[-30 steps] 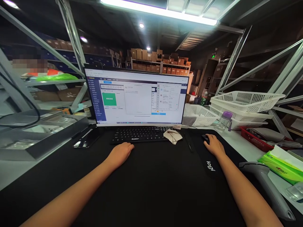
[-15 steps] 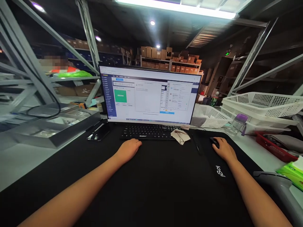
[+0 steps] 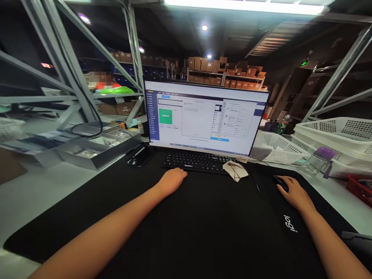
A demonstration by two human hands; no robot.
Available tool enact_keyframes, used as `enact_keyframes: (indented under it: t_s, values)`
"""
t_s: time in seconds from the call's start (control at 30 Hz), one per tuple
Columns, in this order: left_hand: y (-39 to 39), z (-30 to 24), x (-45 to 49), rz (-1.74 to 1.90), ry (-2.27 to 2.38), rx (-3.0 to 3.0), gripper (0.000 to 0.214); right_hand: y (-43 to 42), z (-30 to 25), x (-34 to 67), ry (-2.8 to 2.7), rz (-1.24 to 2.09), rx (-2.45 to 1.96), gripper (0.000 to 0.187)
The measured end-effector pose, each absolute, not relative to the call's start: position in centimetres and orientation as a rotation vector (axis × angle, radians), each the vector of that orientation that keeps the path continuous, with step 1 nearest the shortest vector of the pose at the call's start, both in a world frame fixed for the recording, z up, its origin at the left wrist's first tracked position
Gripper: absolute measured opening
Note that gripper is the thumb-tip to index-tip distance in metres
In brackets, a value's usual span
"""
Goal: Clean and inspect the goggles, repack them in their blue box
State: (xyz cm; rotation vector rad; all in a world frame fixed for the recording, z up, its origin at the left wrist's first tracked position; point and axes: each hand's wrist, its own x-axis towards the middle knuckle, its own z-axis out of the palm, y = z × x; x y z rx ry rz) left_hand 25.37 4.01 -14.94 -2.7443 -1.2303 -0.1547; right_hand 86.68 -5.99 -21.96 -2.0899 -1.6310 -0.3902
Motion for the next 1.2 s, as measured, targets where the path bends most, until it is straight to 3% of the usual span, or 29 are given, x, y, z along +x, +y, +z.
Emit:
enact_keyframes:
  t_s: [0.9, 1.0, 1.13, 1.2]
  values:
    - [3.1, -14.1, 25.2, -0.169, -1.174, -2.767, 0.024, -5.5, -21.8, 86.5, -1.563, -0.330, -2.053, 0.054]
    - [1.5, -12.5, 25.6, -0.450, -1.032, -2.739, 0.024, -5.3, -22.1, 86.8, -1.557, -0.318, -2.039, 0.054]
    - [-3.6, -7.2, 26.4, -1.325, -0.492, -2.544, 0.025, -4.8, -22.8, 87.2, -1.533, -0.342, -1.999, 0.052]
    - [-7.1, -3.5, 26.3, -1.505, -0.196, -2.545, 0.028, -4.8, -22.9, 87.3, -1.528, -0.340, -2.003, 0.055]
